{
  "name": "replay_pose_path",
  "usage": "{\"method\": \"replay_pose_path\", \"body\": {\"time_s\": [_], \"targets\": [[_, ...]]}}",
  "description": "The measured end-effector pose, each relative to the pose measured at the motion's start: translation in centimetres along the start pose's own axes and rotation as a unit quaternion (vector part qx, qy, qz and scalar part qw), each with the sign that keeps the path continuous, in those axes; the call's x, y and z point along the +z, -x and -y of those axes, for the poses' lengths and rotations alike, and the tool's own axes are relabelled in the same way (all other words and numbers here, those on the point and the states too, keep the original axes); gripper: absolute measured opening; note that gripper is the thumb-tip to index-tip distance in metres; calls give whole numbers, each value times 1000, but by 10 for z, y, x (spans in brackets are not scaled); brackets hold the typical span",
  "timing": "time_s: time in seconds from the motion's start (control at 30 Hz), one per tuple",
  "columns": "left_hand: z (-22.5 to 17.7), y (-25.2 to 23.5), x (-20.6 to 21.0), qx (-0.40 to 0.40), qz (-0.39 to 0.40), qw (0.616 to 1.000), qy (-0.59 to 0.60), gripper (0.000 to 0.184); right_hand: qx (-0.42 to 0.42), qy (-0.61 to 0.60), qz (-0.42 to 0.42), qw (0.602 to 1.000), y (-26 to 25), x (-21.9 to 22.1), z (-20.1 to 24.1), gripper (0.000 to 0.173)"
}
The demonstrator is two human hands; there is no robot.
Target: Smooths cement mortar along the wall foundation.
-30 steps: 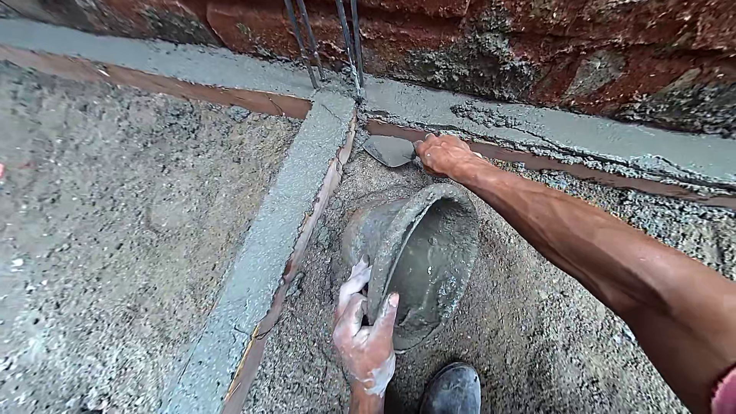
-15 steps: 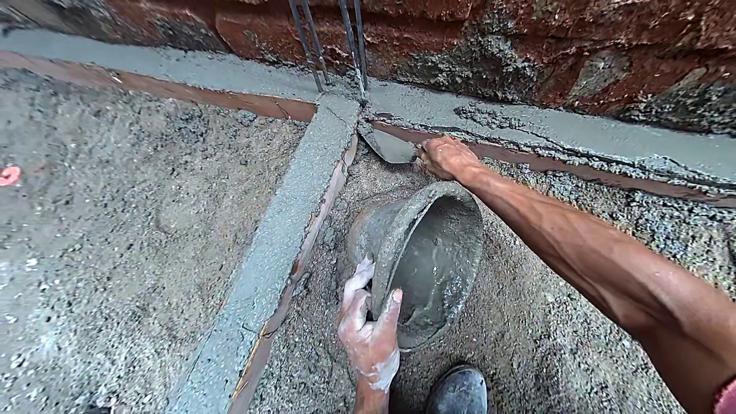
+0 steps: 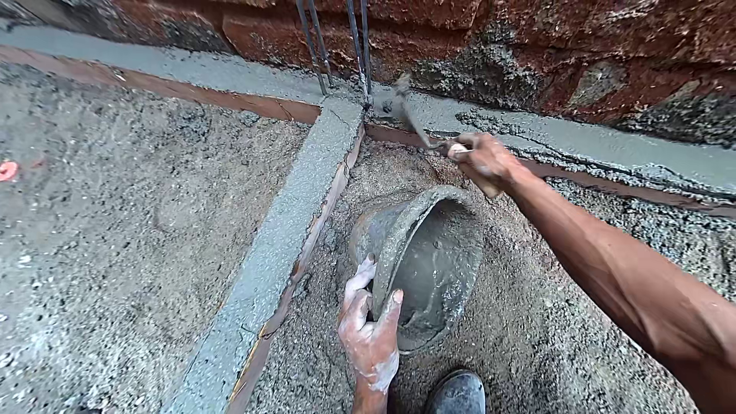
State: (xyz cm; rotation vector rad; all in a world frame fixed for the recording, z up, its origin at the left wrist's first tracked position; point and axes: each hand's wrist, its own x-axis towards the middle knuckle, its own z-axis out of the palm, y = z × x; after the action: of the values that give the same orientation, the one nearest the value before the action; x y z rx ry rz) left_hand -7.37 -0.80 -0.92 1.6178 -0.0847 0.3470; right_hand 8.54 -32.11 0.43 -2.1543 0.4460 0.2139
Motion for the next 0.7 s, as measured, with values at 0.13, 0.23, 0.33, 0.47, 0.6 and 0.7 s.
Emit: {"method": "replay_pose_path", "body": {"time_s": [0.13,0.23,0.33,0.47,0.6,0.7], "targets": [[-2,0,0,0,0,1000,1,27,44,-231,4,972,20,-20,-4,16],[-1,0,0,3,2,1000,0,26,-6,-143,0,990,25,-33,-9,18],[-1,0,-1,2,3,1000,2,25,-36,118,30,992,25,-41,-3,29],[-1,2,-1,-6,12,1000,11,23,-80,285,45,954,31,-42,4,39],[-4,3,-2,-5,16,1000,3,22,-125,342,76,928,29,-42,12,33],[-6,5,-7,-3,13,1000,19,23,-161,361,85,914,28,-43,16,33]]}}
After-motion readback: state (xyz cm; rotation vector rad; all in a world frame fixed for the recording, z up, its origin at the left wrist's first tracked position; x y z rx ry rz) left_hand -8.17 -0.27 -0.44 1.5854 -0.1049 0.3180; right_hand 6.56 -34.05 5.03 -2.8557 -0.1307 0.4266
